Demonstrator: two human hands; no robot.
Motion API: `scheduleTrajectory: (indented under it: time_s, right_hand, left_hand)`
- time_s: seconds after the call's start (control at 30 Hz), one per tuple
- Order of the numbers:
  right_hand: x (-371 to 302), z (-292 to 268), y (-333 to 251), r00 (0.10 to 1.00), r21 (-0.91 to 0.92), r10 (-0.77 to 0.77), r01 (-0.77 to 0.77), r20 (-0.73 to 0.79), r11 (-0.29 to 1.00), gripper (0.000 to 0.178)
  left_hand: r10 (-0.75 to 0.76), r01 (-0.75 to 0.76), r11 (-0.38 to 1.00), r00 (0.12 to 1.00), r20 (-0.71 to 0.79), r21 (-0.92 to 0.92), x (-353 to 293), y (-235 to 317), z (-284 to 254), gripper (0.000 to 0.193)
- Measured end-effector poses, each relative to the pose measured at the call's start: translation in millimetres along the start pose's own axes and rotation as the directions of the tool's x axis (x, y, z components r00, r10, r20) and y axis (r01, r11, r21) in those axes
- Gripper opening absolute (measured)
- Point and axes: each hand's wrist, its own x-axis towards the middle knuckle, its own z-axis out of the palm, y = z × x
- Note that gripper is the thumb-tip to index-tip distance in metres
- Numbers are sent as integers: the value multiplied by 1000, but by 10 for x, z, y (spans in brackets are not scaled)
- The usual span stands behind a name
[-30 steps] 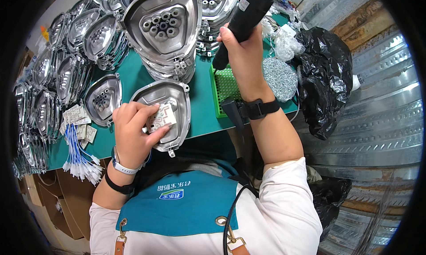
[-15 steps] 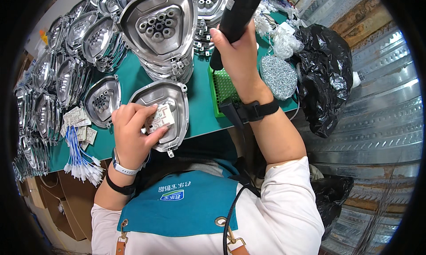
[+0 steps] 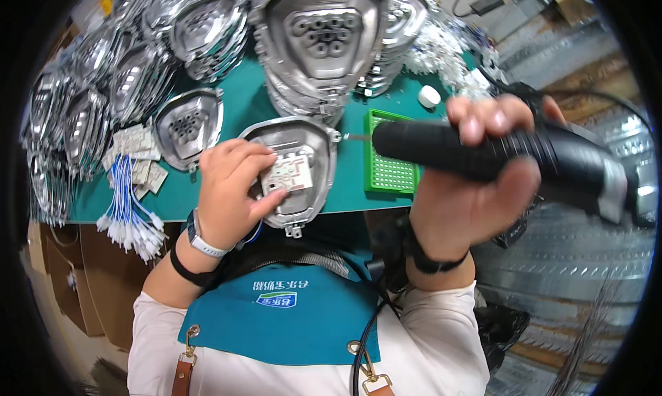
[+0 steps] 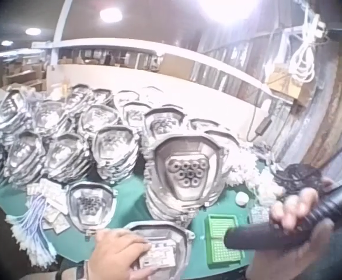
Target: Assembling electronic modules into metal housings and securing them with screws using an electric screwdriver.
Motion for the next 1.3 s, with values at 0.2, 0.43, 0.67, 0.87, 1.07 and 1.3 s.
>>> scheduleTrajectory:
  time_s: [0.2, 0.43, 0.67, 0.87, 1.07, 1.3]
  right_hand:
    - [-350, 453, 116, 911, -98, 66, -28, 407, 995, 73]
    - [-486, 510, 322, 905, -208, 157, -79, 395, 975, 72]
    - [-510, 522, 413, 896, -240, 128, -25, 426, 970, 71]
    - [-479, 531, 555, 860, -110, 134, -91, 492, 990, 65]
    - [-384, 529, 598, 809, -143, 244, -198, 535, 970, 64]
    - [-367, 525, 398, 848, -38, 176, -181, 501, 983, 74]
  left_hand:
    - [13, -14, 999, 999, -34, -51, -32, -39, 30, 38]
    - [-3, -2, 997, 998, -66, -77, -87, -67, 66, 38]
    - [-3, -5, 996, 997, -82, -94, -82, -76, 33, 38]
    - [-28, 23, 994, 998, -54, -104, -85, -96, 39, 45]
    - [-16, 11, 998, 997, -70, -68, -77, -73, 18, 43]
    - [-23, 23, 999, 1000, 6, -22, -73, -39, -11, 42]
